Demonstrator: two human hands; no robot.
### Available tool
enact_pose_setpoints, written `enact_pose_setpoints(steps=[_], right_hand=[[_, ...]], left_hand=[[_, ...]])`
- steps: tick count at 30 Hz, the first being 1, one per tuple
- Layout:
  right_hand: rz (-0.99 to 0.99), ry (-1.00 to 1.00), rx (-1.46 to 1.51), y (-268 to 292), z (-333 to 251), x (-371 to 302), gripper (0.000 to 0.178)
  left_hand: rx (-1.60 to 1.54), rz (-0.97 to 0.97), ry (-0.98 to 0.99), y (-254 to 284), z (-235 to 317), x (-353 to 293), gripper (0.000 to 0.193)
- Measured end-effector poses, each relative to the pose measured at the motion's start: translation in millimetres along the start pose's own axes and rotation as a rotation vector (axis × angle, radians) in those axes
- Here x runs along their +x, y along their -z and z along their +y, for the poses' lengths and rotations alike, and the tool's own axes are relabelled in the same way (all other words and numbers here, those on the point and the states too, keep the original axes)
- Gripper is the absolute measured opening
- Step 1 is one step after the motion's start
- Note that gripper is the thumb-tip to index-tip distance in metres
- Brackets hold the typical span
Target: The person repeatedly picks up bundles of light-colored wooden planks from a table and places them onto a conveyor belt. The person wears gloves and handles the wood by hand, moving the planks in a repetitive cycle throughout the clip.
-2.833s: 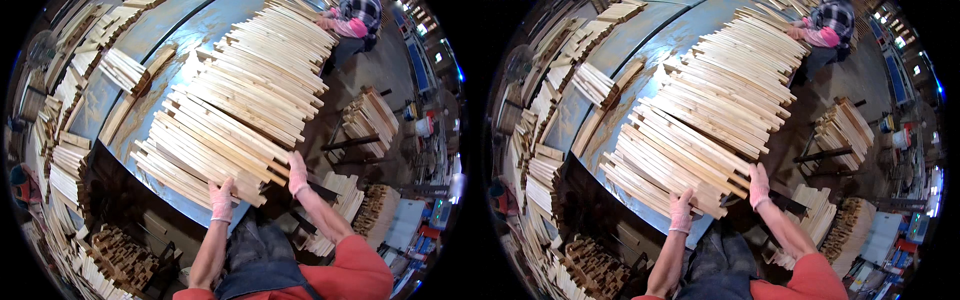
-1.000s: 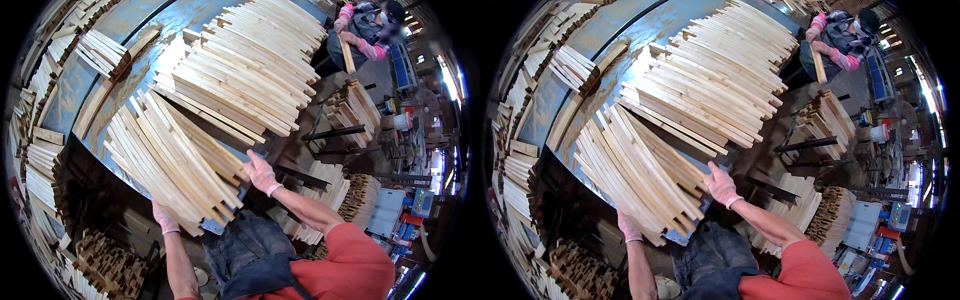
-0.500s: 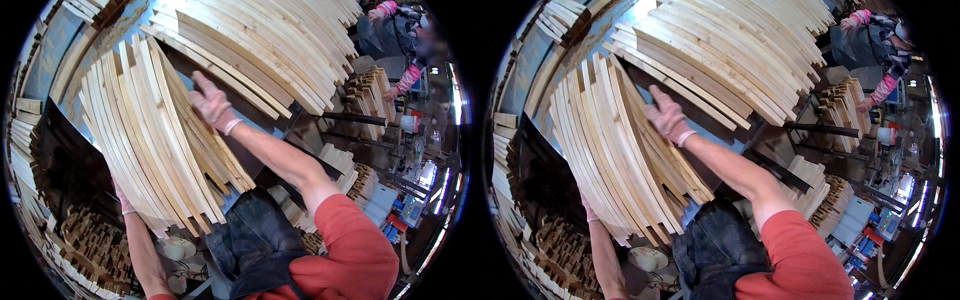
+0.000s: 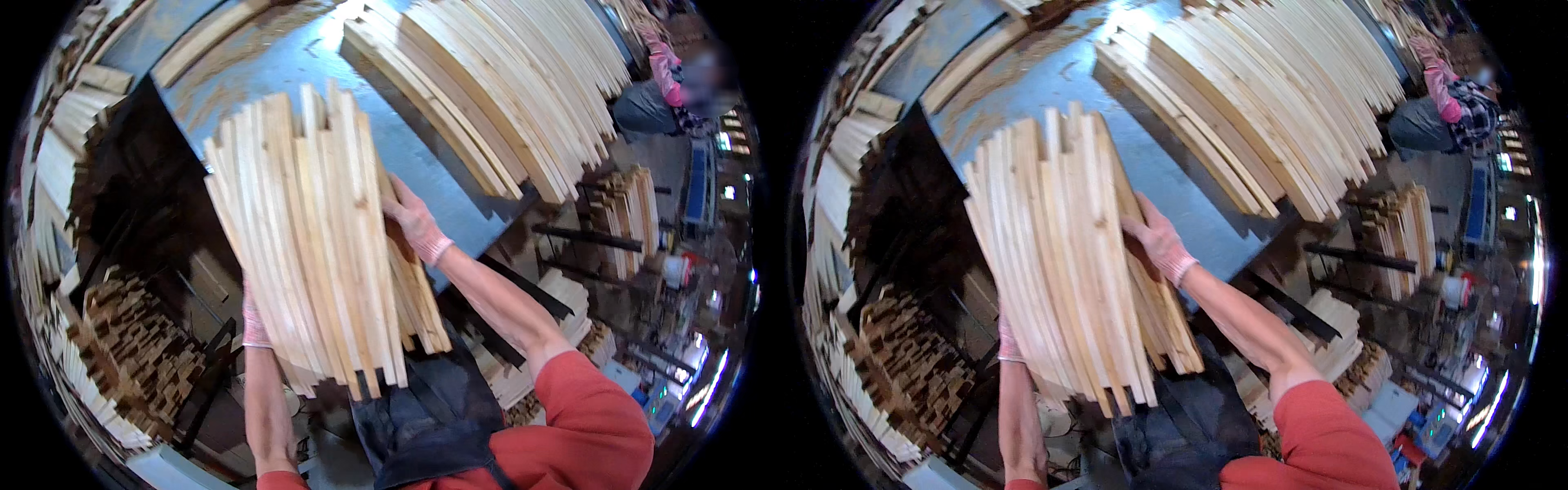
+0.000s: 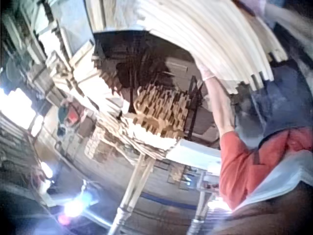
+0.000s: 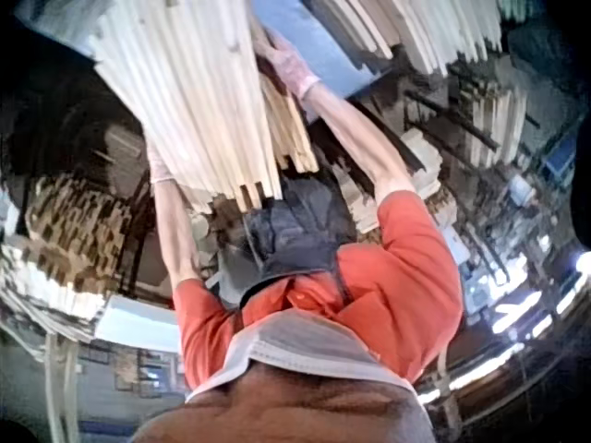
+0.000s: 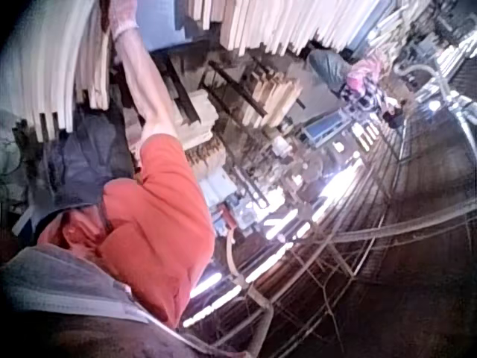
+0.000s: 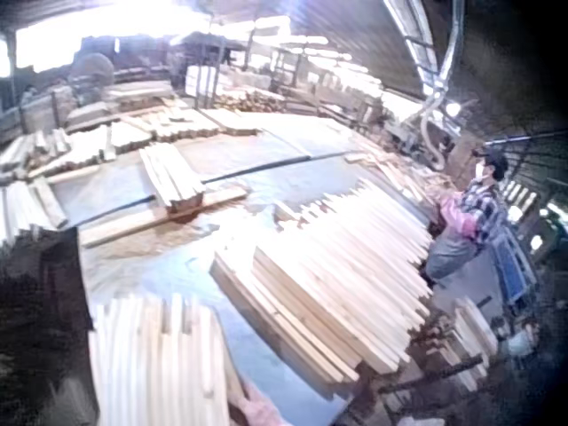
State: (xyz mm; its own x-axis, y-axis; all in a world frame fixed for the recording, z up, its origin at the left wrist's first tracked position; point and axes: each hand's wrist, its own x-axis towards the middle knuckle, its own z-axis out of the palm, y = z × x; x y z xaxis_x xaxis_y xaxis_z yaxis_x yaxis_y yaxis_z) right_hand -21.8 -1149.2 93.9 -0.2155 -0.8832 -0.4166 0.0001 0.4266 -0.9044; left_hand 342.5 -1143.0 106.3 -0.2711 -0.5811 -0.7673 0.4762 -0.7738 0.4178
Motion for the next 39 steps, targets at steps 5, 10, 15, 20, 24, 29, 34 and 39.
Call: enact_pose_setpoints(steps=[5,10,15,20,24,29,34,39], right_hand=[[-0.098,-0.066,0.092,-16,3,-45,0.079],[-0.215,-0.114,0.136,-51,-15,-89,0.071],[-0.399,-0.158,0.279,-102,-55,-134,0.061],[-0.692,-0.029,0.282,-181,-98,-163,0.064],[-0.922,0.021,0.277,-254,-152,-211,0.060],[-1.175,0.008,0.184,-369,-178,-295,0.052],[-1.343,-0.187,0.085,-467,-181,-428,0.054],[-1.478,-0.188,-0.119,-557,-139,-481,0.047]], left_hand=[[-0.190,0.028,-0.007,20,-44,-52,0.083],[-0.277,0.139,-0.118,64,-78,-109,0.080],[-0.292,0.271,-0.241,98,-85,-197,0.061],[-0.305,0.337,-0.537,131,-77,-308,0.053],[-0.269,0.491,-0.714,137,-76,-424,0.054],[-0.397,0.576,-0.890,204,-107,-520,0.055],[-0.551,0.717,-0.866,268,-147,-607,0.066],[-0.566,0.882,-0.881,340,-206,-632,0.070]])
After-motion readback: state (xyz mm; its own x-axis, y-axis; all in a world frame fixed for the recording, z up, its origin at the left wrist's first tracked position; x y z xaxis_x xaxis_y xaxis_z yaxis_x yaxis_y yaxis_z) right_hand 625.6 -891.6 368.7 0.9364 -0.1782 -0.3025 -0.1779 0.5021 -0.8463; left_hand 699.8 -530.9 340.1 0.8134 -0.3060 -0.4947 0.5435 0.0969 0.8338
